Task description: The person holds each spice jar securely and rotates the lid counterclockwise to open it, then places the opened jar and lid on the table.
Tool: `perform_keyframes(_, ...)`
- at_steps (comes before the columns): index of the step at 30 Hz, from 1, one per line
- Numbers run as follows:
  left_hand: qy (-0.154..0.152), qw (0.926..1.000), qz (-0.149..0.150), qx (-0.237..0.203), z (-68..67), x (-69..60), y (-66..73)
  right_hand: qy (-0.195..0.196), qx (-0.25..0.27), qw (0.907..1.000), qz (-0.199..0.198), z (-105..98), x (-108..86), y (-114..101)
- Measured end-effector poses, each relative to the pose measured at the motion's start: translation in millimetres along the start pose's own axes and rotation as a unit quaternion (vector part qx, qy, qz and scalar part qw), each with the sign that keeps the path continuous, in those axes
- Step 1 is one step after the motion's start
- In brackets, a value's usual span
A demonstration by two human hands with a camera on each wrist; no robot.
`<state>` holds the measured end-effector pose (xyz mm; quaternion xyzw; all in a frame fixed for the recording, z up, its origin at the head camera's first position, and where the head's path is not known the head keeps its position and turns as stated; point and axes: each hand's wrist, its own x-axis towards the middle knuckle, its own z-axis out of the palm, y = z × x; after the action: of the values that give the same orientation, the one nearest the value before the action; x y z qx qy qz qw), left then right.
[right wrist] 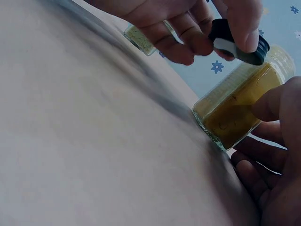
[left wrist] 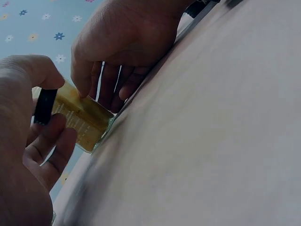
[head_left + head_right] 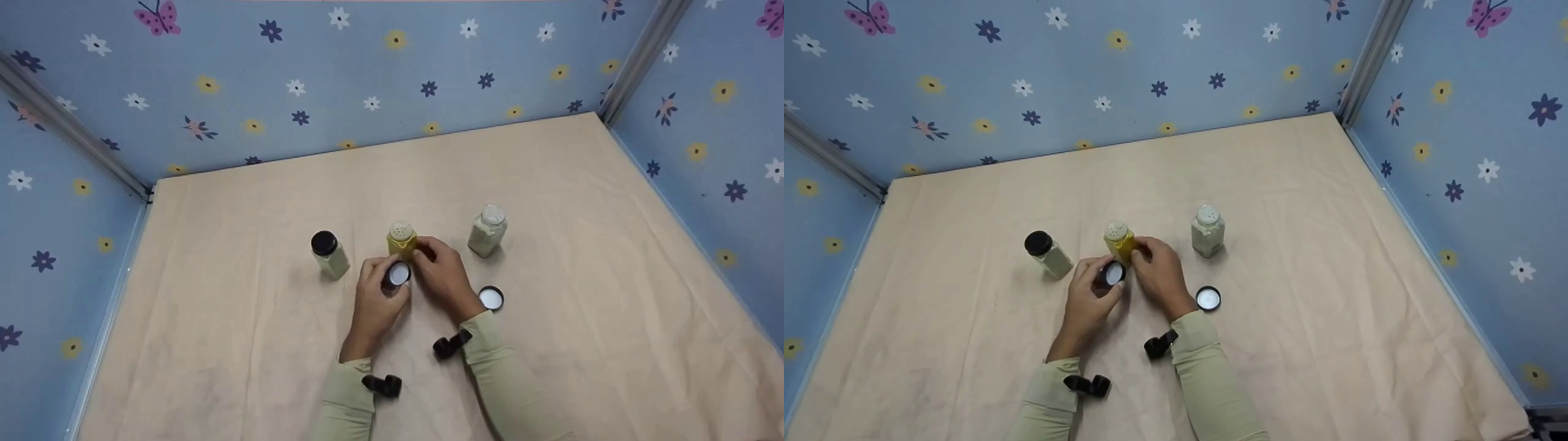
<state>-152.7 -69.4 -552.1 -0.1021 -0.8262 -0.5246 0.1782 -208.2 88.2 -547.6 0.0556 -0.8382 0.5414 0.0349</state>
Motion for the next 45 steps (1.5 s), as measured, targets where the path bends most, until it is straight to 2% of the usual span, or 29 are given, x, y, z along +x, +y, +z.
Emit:
perform_keyframes(6, -0.032, 0.9993, -0.017, 0.003, 1.1, -0.1, -1.0, 0.0, 0.0, 1.0, 0.005, 0.0, -0.2, -0.7)
perform_keyframes(14, -0.045, 0.9985, -0.029, 0.01, 2.7, 0.5, -0.8, 0.001, -0.001, 0.9999, 0.015, 0.0, 0.2, -3.0)
perform_keyframes(20, -0.065, 0.997, -0.032, 0.025, 2.3, 1.1, 0.5, 0.0, 0.004, 1.0, -0.005, -0.5, 0.9, -1.1)
perform_keyframes(29, -0.061, 0.9971, -0.036, 0.027, 2.4, 1.6, 1.2, -0.001, 0.002, 1.0, 0.001, -0.9, 0.5, -0.8)
perform_keyframes(37, -0.069, 0.9974, -0.01, 0.019, 2.9, 0.4, -1.1, -0.002, 0.008, 1.0, 0.002, -0.7, -0.2, -1.1)
perform_keyframes(45, -0.099, 0.9935, 0.01, 0.054, 3.5, -0.9, -1.4, -0.002, -0.003, 1.0, 0.005, -0.6, -0.5, -1.3)
